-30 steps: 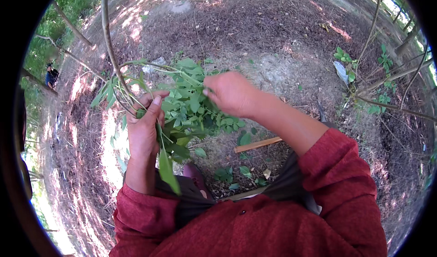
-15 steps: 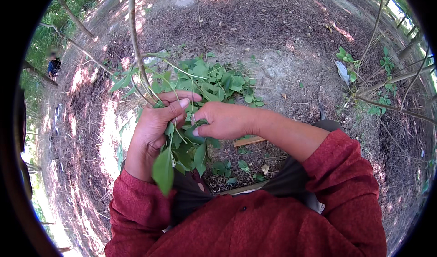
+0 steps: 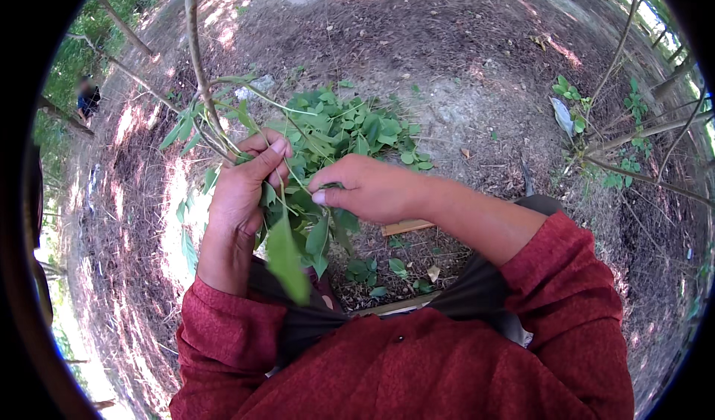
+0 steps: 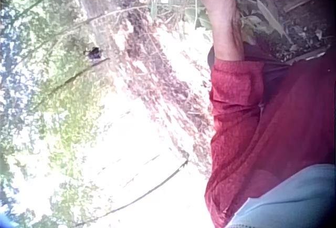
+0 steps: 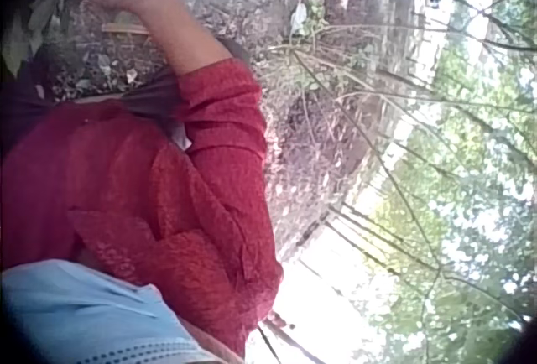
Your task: The person sits on the ground and strips leaves from branches by hand. They hold a branch with one hand and pull off leaves with the other, dropping them onto a pile on the ground.
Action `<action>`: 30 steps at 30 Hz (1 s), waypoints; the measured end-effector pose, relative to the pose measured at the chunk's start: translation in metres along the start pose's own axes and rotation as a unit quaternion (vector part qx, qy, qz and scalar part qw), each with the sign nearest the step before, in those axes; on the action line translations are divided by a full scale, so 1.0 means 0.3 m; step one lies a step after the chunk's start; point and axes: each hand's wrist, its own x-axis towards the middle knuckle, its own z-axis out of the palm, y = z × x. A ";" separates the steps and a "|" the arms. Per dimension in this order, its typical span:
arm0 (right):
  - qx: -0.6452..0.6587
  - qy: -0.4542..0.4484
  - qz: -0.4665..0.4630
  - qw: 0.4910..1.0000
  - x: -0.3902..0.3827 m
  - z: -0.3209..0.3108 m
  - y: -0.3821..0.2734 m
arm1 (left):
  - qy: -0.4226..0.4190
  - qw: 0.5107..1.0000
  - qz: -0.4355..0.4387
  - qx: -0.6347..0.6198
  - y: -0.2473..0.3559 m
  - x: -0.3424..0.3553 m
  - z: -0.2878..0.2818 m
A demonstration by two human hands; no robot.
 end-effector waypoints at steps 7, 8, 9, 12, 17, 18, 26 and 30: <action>0.072 0.075 0.064 0.993 0.022 -0.035 0.042 | -0.004 1.000 0.000 -0.031 0.008 -0.009 -0.012; 0.093 0.053 0.044 0.993 0.027 -0.031 0.038 | -0.019 0.999 0.002 -0.031 0.006 -0.010 -0.016; 0.114 0.030 0.024 0.993 0.033 -0.026 0.032 | -0.035 0.999 0.003 -0.032 0.004 -0.011 -0.020; 0.224 -0.055 0.071 0.970 0.027 -0.022 0.038 | -0.042 0.998 -0.005 -0.037 0.017 -0.016 -0.014; 0.341 -0.053 0.067 0.936 0.018 -0.002 -0.001 | -0.075 0.997 0.005 -0.023 0.014 -0.012 -0.019; 0.332 -0.031 0.065 0.941 0.020 -0.003 -0.005 | -0.064 0.998 0.006 -0.016 0.015 -0.013 -0.016; -0.012 0.065 0.200 0.978 0.025 -0.028 0.003 | -0.041 0.998 0.051 -0.002 -0.016 0.008 -0.007; -0.030 0.111 0.269 0.956 0.024 -0.012 0.087 | 0.008 0.996 0.083 -0.015 -0.001 0.018 -0.024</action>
